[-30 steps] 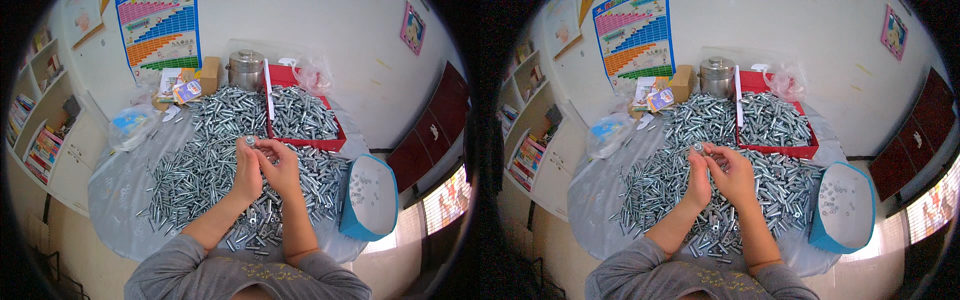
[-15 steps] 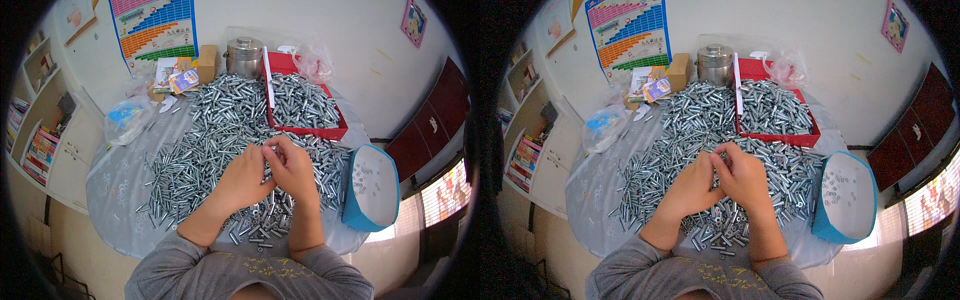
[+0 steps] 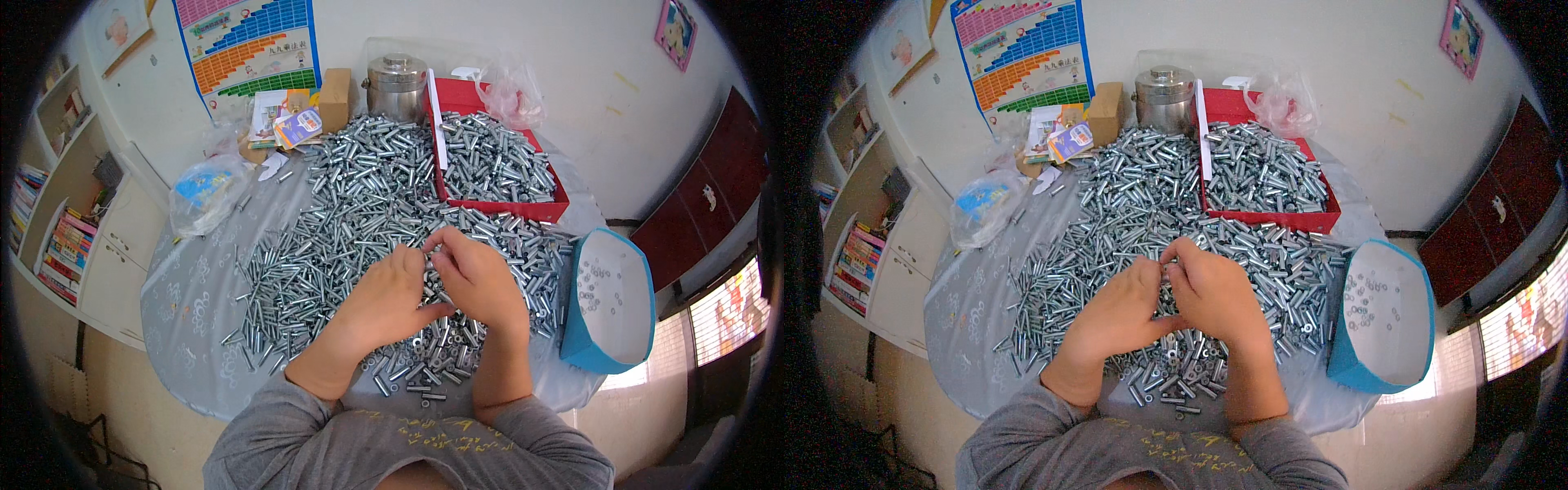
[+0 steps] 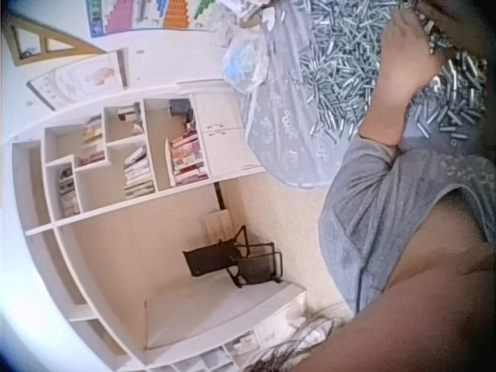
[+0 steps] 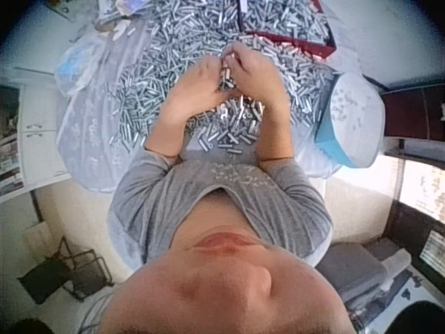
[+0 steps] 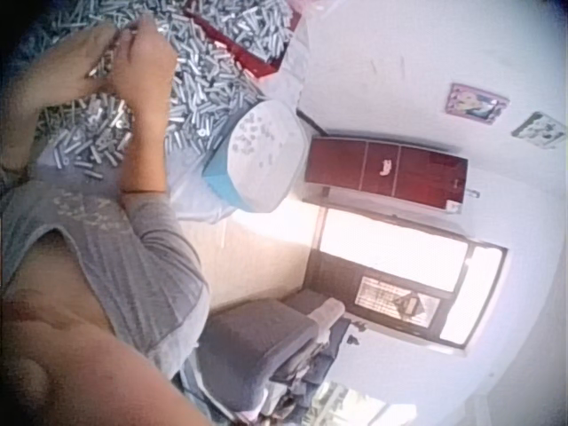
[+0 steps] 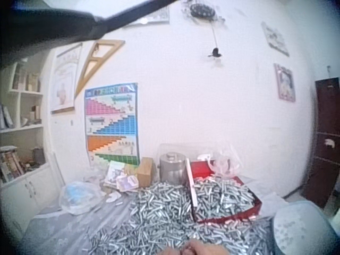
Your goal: The person sits at a table covered with a large pile of metal bolts and washers. They repeatedly pick up a bolt and a washer, thread the washer onto the bolt, and place the assembled unit into a red box. The person continues this repetitive assembly process throughout the video.
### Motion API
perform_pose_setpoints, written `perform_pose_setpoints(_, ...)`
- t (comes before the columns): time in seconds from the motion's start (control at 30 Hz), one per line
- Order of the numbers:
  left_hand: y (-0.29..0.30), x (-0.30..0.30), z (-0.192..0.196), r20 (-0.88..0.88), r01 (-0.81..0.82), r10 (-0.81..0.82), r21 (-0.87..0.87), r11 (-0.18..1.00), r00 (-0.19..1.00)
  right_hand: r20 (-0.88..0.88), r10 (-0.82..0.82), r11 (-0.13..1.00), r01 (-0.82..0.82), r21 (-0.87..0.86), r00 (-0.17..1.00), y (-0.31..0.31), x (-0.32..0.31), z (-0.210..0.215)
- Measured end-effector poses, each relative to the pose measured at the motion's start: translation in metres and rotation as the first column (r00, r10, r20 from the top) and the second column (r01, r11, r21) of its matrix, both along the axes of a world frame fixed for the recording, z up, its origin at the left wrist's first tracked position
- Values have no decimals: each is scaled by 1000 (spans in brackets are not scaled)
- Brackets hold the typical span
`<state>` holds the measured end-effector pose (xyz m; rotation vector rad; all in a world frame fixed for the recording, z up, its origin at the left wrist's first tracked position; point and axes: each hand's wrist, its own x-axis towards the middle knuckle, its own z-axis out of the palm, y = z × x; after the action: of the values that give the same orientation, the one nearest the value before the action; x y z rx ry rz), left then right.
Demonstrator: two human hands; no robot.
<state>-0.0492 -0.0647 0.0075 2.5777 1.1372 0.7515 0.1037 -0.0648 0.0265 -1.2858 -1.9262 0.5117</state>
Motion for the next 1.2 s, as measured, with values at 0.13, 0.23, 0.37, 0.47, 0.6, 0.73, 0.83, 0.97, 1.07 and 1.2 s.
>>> perform_pose_setpoints(0.13,1,-1,2,-17,11,-12,-5,1000,1000,-33,29,1000,-29,12,999,-2,0,1)
perform_pose_setpoints(0.23,1,-1,1,16,-12,12,-13,1000,1000,26,-46,997,44,67,999,2,-4,-4)
perform_pose_setpoints(0.37,3,-2,-1,28,16,-16,8,1000,999,-72,-28,998,32,53,997,-1,-8,3)
perform_pose_setpoints(0.47,3,-3,0,16,17,-18,6,1000,1000,-78,-33,997,39,66,996,-1,-8,2)
perform_pose_setpoints(0.6,2,-2,3,-17,-19,19,22,1000,1000,-48,-29,997,32,68,998,3,-5,-6)
perform_pose_setpoints(0.73,6,-4,-4,27,3,-5,75,997,1000,-130,-15,999,10,-38,991,-3,-8,3)
perform_pose_setpoints(0.83,2,-4,2,-11,-37,37,33,999,999,-23,33,999,-34,-29,999,4,-6,-4)
perform_pose_setpoints(0.97,3,-4,5,-18,-53,53,2,999,998,-125,-45,997,52,52,991,1,-11,-1)
perform_pose_setpoints(1.07,3,-3,3,-25,-46,47,34,998,999,-46,-100,994,101,28,994,4,-12,-4)
perform_pose_setpoints(1.2,3,-3,3,-32,-26,27,37,999,999,-100,-118,993,116,-28,988,0,-14,1)
